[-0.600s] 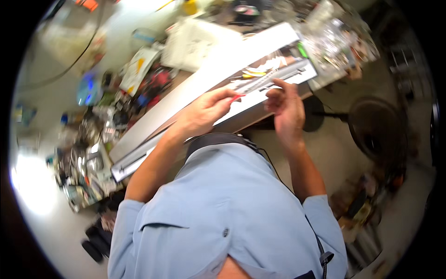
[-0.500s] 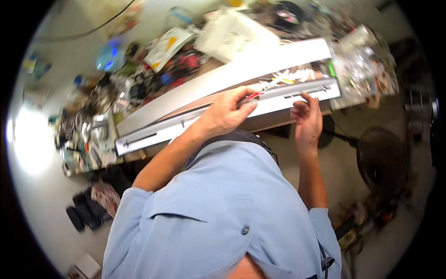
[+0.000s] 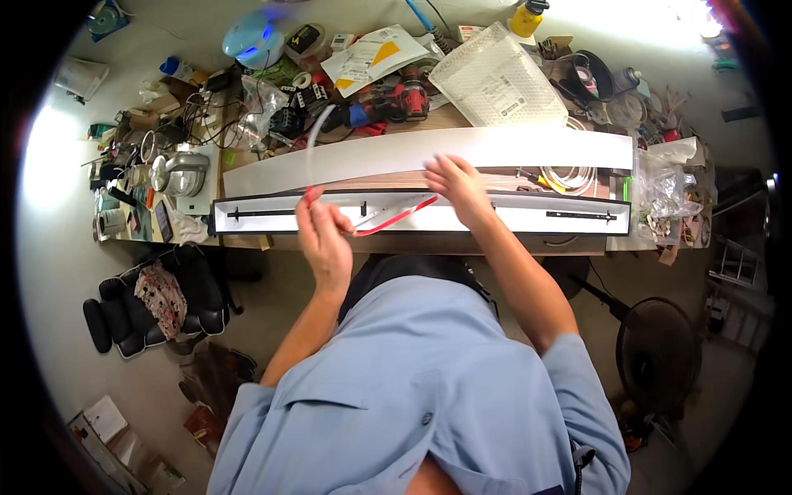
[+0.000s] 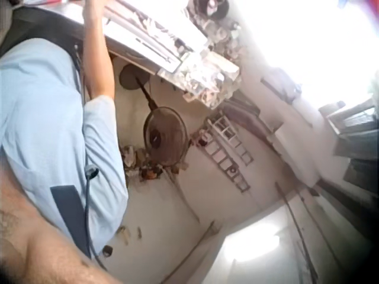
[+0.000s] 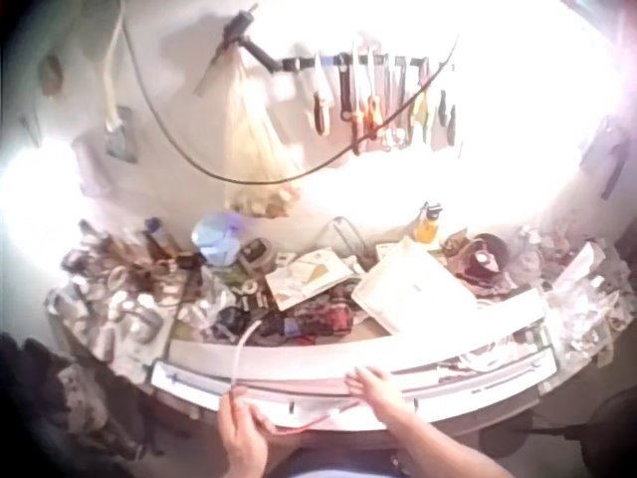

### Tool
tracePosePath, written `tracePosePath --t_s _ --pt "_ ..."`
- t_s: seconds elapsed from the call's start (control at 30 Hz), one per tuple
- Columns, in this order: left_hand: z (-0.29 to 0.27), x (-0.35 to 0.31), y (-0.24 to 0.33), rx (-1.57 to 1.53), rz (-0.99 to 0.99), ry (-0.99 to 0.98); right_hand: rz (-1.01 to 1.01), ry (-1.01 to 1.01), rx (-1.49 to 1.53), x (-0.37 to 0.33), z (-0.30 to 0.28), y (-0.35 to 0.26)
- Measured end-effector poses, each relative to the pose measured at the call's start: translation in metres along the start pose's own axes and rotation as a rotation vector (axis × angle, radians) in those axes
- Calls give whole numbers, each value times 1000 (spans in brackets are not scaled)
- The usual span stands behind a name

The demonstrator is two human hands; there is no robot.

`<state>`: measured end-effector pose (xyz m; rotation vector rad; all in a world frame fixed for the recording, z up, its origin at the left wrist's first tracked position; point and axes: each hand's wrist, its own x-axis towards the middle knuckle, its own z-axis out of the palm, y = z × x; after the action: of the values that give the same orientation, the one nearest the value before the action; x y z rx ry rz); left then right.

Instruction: The person uses a power drill to secure a long white light fixture to a wooden workbench. They then thread a red wire through the fixture's internal channel, pull it taut, and tie a knot to secure it in place.

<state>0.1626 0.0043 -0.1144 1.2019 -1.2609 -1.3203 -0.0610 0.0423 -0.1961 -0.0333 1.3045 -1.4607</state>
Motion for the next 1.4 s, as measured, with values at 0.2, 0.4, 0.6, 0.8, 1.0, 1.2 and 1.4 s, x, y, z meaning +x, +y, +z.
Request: tracePosePath --t_s 0.2,0.4,0.6,0.8,1.0,1.2,1.4 --pt "-49 -20 -16 -151 -36 -117 145 192 405 156 102 42" --pt "-80 -19 -78 -1 -344 -315 -184 108 528 271 96 98" --pt "-100 -9 -75 -38 -383 -331 252 200 560 209 130 44" --pt "-105 -6 -95 -84 -333 -262 156 251 723 207 119 33" --pt "-96 0 -111 -144 -240 -221 123 145 763 157 125 4" --pt "-85 -4 -131 -222 -283 11 194 -91 701 80 78 8" --pt "-52 -4 -149 137 -261 -53 34 25 459 -37 36 2"
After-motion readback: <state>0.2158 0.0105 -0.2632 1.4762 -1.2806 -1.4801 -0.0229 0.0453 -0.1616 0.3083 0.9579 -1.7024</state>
